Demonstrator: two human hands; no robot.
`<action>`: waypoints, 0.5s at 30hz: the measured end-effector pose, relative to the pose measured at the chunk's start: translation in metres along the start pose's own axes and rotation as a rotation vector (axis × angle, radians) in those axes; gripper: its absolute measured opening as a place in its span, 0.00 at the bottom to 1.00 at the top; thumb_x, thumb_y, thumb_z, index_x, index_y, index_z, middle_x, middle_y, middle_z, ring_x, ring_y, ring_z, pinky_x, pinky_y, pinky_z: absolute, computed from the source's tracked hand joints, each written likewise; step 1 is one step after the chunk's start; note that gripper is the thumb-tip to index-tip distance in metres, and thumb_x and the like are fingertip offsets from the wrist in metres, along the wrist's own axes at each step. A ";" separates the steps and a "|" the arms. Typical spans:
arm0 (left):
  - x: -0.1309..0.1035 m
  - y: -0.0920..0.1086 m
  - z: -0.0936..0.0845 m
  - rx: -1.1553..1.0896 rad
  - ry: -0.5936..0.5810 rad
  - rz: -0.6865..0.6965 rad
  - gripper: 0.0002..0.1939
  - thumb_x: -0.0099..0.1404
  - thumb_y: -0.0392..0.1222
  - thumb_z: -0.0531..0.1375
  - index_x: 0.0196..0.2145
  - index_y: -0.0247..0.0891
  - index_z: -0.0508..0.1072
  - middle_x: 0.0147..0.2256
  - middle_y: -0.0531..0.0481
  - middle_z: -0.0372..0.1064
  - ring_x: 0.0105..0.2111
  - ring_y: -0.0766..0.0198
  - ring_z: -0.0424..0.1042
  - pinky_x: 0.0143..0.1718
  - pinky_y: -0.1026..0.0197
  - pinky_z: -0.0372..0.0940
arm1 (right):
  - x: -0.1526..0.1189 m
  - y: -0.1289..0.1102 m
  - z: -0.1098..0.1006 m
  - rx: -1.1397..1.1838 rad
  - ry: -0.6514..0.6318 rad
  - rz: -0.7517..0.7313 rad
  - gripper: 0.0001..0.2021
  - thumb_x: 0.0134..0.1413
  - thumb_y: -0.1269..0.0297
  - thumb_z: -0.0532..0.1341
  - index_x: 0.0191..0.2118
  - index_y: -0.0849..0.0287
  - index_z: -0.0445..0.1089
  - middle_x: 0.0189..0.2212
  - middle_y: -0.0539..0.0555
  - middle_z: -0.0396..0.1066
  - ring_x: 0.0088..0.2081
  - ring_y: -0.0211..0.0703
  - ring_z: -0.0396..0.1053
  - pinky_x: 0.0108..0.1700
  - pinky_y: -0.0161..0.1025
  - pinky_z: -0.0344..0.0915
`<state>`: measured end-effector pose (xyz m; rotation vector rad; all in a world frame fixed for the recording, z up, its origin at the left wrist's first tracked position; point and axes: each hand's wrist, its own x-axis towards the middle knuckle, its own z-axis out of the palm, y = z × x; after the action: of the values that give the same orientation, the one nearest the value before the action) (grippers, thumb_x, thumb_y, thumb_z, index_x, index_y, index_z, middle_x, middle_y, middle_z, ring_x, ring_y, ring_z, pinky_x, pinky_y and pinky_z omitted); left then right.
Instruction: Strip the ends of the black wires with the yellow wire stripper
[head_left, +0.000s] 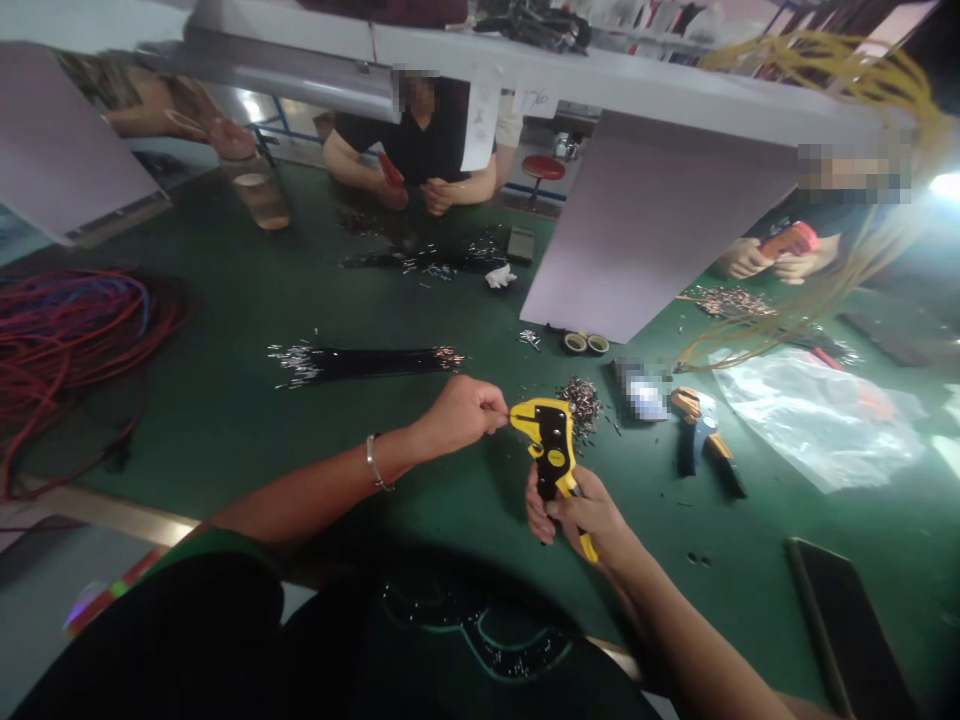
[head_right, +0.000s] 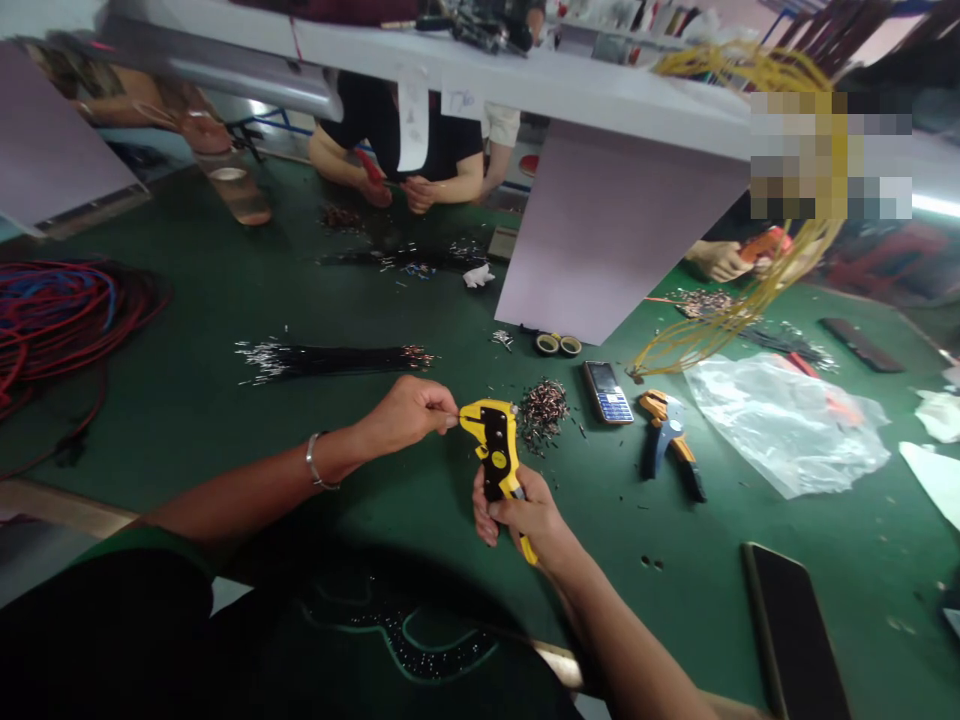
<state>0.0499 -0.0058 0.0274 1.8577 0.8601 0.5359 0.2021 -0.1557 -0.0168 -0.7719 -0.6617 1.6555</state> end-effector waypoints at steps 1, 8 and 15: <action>0.000 0.000 0.000 -0.020 -0.013 -0.011 0.05 0.50 0.34 0.59 0.19 0.34 0.73 0.17 0.54 0.67 0.19 0.71 0.62 0.22 0.66 0.55 | 0.000 0.000 0.000 -0.011 0.007 -0.008 0.12 0.39 0.77 0.63 0.34 0.63 0.69 0.23 0.50 0.67 0.18 0.34 0.60 0.19 0.34 0.59; 0.003 -0.005 0.000 0.023 0.030 0.043 0.05 0.49 0.33 0.59 0.20 0.34 0.74 0.18 0.53 0.67 0.19 0.71 0.62 0.22 0.67 0.55 | 0.000 0.001 -0.001 -0.009 0.014 -0.003 0.13 0.38 0.78 0.60 0.35 0.63 0.69 0.23 0.50 0.67 0.18 0.34 0.61 0.19 0.34 0.59; 0.004 -0.007 -0.001 0.021 0.038 0.006 0.05 0.50 0.33 0.59 0.19 0.34 0.73 0.17 0.54 0.67 0.19 0.70 0.63 0.22 0.67 0.55 | -0.001 -0.010 -0.002 -0.047 0.016 -0.028 0.12 0.39 0.77 0.59 0.35 0.62 0.67 0.23 0.49 0.66 0.19 0.35 0.60 0.20 0.35 0.59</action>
<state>0.0493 -0.0004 0.0218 1.8752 0.8881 0.5693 0.2097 -0.1551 -0.0101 -0.8051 -0.6994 1.6115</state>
